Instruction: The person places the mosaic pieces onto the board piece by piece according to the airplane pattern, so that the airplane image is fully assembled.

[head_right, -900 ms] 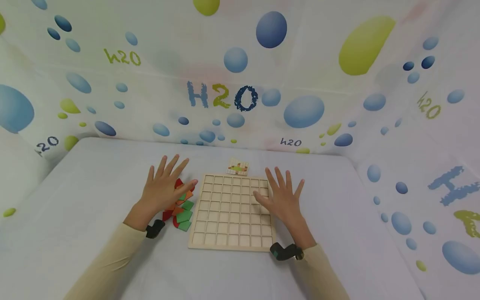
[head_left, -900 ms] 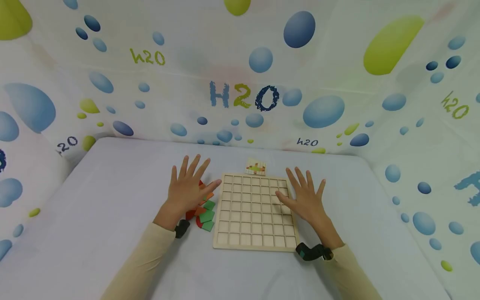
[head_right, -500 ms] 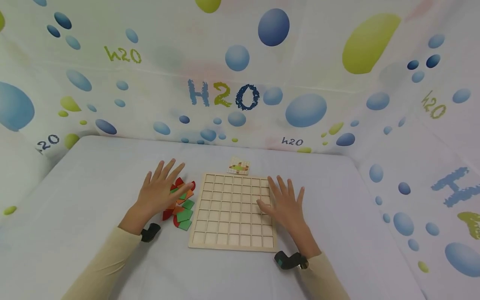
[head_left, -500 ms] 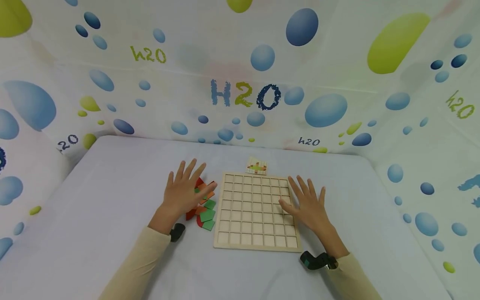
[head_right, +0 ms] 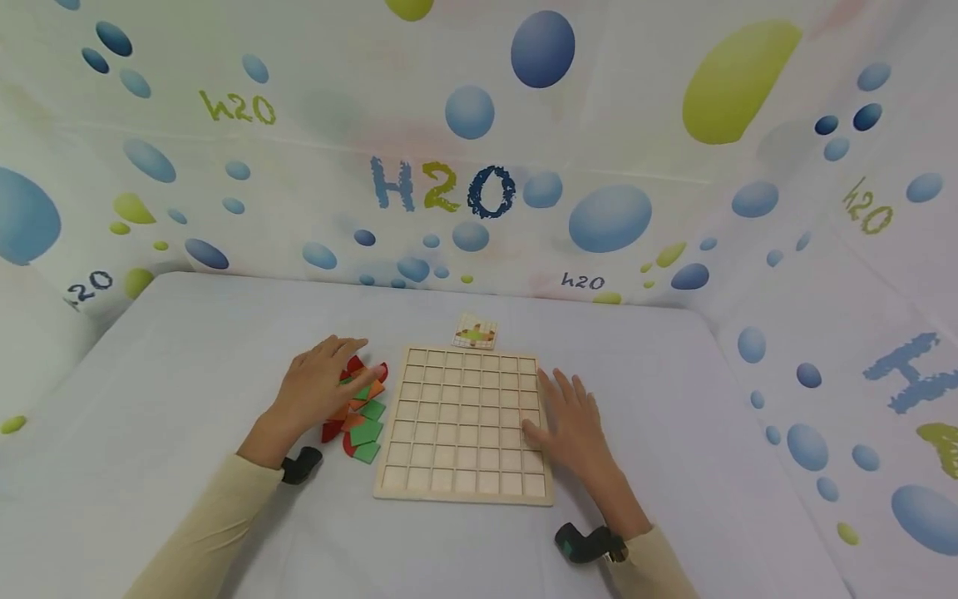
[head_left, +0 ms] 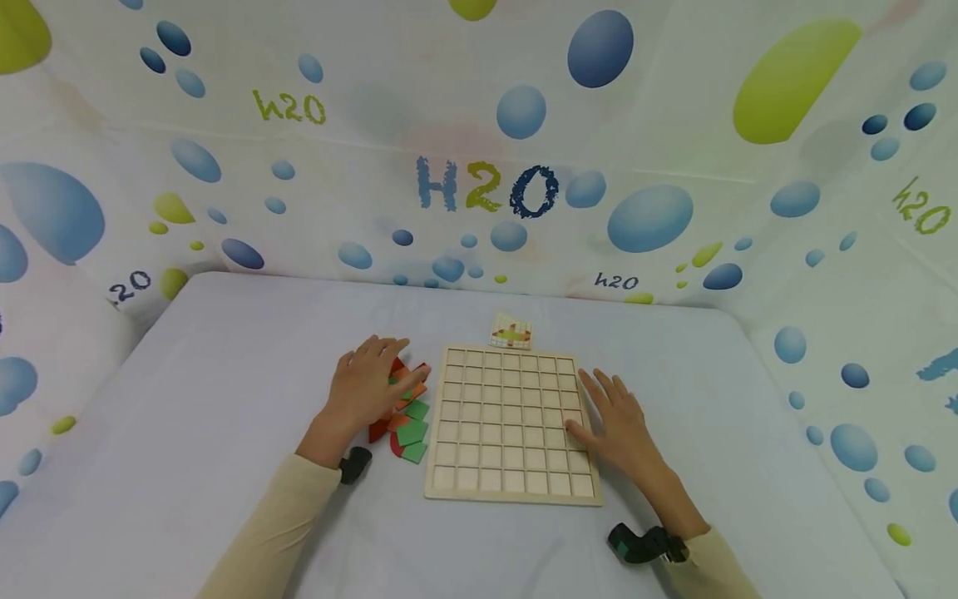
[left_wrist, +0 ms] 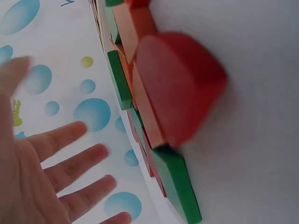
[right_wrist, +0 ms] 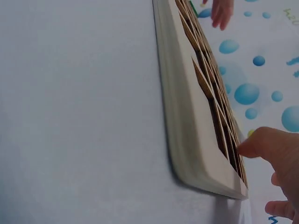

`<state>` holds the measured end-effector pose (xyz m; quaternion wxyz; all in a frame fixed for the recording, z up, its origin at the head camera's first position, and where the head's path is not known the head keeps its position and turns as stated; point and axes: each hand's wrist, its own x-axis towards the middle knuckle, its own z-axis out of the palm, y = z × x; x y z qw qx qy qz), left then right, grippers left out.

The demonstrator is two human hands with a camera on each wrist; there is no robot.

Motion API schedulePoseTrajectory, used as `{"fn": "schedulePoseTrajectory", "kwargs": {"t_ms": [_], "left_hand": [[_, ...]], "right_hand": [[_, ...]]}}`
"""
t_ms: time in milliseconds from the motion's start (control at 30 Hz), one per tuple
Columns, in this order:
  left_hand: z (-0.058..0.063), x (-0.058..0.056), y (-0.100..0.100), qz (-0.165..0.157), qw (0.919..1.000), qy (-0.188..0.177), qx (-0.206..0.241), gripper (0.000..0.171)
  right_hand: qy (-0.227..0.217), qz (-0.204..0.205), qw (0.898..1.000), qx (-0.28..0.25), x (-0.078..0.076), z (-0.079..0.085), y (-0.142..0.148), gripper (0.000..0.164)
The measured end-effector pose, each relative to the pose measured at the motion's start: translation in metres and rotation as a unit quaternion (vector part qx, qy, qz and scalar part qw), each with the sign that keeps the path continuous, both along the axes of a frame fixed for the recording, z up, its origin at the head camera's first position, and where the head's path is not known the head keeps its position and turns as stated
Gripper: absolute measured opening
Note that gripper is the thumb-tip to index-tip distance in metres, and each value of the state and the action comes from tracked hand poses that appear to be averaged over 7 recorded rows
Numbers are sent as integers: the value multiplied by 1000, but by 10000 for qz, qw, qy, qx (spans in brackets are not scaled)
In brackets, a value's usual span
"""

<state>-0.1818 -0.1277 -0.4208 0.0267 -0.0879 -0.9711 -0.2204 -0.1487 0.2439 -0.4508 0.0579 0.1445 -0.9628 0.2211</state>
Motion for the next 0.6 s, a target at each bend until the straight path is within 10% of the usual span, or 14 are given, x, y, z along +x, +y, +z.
{"fn": "schedulePoseTrajectory", "kwargs": {"t_ms": [267,600], "left_hand": [[-6,-6,6,-72,9997,30,-212,56],[-8,-13,1,-926,9956,94,123,50]], "right_hand": [[-35,421,9956,-838,6,-7,1,55],[295,669,9794,-1881,-7,-21,11,32]]}}
